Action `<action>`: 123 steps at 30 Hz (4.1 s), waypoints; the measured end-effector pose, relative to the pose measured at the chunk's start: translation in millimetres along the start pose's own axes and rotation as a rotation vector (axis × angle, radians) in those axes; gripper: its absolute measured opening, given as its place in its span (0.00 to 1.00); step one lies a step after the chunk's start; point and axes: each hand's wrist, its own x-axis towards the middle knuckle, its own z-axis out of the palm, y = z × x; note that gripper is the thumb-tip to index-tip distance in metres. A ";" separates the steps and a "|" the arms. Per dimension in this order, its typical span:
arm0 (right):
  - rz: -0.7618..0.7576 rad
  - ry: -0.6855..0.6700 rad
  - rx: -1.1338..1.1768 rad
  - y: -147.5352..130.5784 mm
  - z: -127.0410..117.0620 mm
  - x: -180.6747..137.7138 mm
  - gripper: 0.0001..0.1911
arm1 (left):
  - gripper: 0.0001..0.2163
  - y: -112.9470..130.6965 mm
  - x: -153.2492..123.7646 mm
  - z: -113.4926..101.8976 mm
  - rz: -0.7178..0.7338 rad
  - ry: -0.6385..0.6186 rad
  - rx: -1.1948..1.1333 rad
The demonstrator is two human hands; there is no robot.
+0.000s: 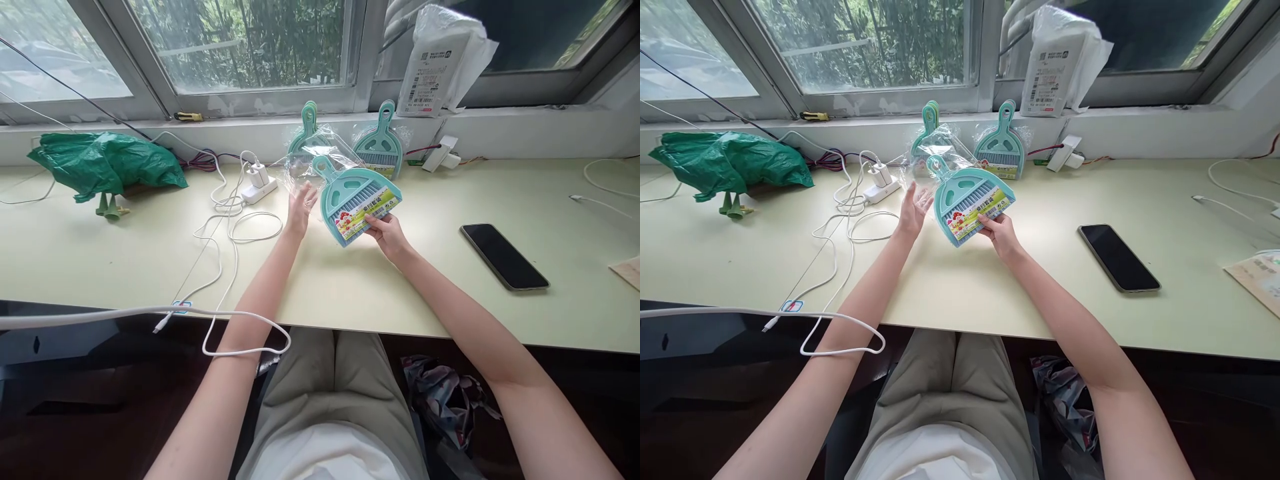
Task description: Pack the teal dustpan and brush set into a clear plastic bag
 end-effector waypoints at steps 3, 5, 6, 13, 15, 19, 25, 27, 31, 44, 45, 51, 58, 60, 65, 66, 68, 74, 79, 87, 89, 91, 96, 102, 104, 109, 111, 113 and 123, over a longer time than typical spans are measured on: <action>0.009 -0.001 -0.019 2.2 0.2 0.1 0.21 | 0.34 -1.6 -5.4 5.5 -0.005 -0.098 0.006; 0.009 0.017 -0.031 3.4 0.5 0.3 0.20 | 0.36 -3.0 -10.3 8.9 -0.024 -0.196 0.038; 0.009 0.029 -0.034 3.8 0.8 0.3 0.20 | 0.37 -4.0 -12.7 10.2 -0.029 -0.247 0.045; -0.018 0.097 -0.029 6.4 2.8 -0.2 0.18 | 0.33 -19.0 -22.9 12.4 -0.099 -0.473 0.029; -0.020 0.111 -0.028 9.2 2.9 -0.1 0.17 | 0.31 -24.3 -23.1 12.6 -0.109 -0.478 0.029; -0.016 0.110 -0.011 13.7 2.9 0.5 0.18 | 0.29 -31.1 -23.5 13.6 -0.096 -0.433 0.021; 0.023 0.113 -0.011 5.6 3.3 1.0 0.19 | 0.27 -28.8 -24.9 12.3 -0.143 -0.436 0.032; 0.046 0.111 -0.007 1.5 3.2 1.2 0.17 | 0.27 -27.4 -25.8 12.4 -0.151 -0.445 0.034; 0.049 0.119 -0.002 -2.8 2.3 1.3 0.15 | 0.22 -28.0 -31.4 18.4 -0.180 -0.489 -0.005; -0.037 0.209 0.027 2.2 5.9 -1.1 0.15 | 0.27 -35.0 -40.3 30.7 -0.188 -0.545 0.023; -0.035 0.220 0.021 2.4 6.5 -1.7 0.15 | 0.27 -36.1 -40.0 30.8 -0.178 -0.533 0.030; -0.044 0.227 0.000 2.4 6.8 -2.9 0.16 | 0.29 -45.9 -38.9 34.1 -0.122 -0.449 0.030; -0.046 0.213 0.033 4.1 5.7 -1.9 0.16 | 0.31 -45.0 -41.8 39.1 -0.021 -0.313 0.067; -0.046 0.219 0.038 4.5 5.4 -1.9 0.16 | 0.32 -43.8 -42.7 39.0 -0.010 -0.312 0.084; -0.042 0.211 0.038 5.1 4.0 -1.8 0.15 | 0.34 -43.4 -42.9 38.7 -0.039 -0.301 0.108; -0.043 0.208 0.044 5.2 3.8 -1.7 0.15 | 0.34 -43.7 -42.6 38.8 -0.035 -0.289 0.117; -0.048 0.203 0.060 5.4 3.8 -1.6 0.15 | 0.34 -44.6 -41.8 38.7 -0.022 -0.273 0.132; -0.050 0.222 0.112 7.3 4.6 0.3 0.16 | 0.35 -50.1 -36.6 35.6 0.084 -0.287 0.230; -0.050 0.244 0.131 9.1 1.9 3.9 0.15 | 0.39 -54.6 -35.3 33.5 0.334 -0.208 0.489; -0.039 0.322 0.131 11.0 -3.4 7.5 0.13 | 0.19 -52.9 -43.1 32.1 0.570 -0.306 0.846; -0.040 0.319 0.119 11.7 -3.9 7.5 0.13 | 0.14 -53.8 -41.5 31.7 0.569 -0.287 0.876; -0.042 0.313 0.118 12.0 -4.0 7.4 0.12 | 0.12 -54.0 -39.7 31.5 0.588 -0.248 0.886; -0.045 0.303 0.123 12.4 -4.0 7.5 0.12 | 0.03 -51.0 -36.0 30.7 0.596 -0.151 0.918; -0.015 0.294 0.089 13.4 -3.2 6.6 0.12 | 0.06 -50.0 -36.2 32.1 0.534 -0.068 0.940; -0.017 0.287 0.082 12.9 -3.0 6.3 0.12 | 0.05 -49.5 -38.5 34.3 0.516 -0.063 0.936; -0.022 0.282 0.082 11.7 -1.6 5.3 0.12 | 0.08 -46.7 -45.9 38.8 0.466 -0.049 0.917; -0.016 0.282 0.083 11.3 -0.6 4.8 0.11 | 0.10 -45.3 -48.7 39.2 0.462 -0.043 0.921; -0.014 0.278 0.084 10.6 0.4 4.3 0.10 | 0.11 -43.5 -51.0 39.0 0.468 -0.042 0.922; -0.041 0.261 0.097 7.9 0.0 5.2 0.13 | 0.09 -42.6 -50.6 39.4 0.533 -0.068 0.837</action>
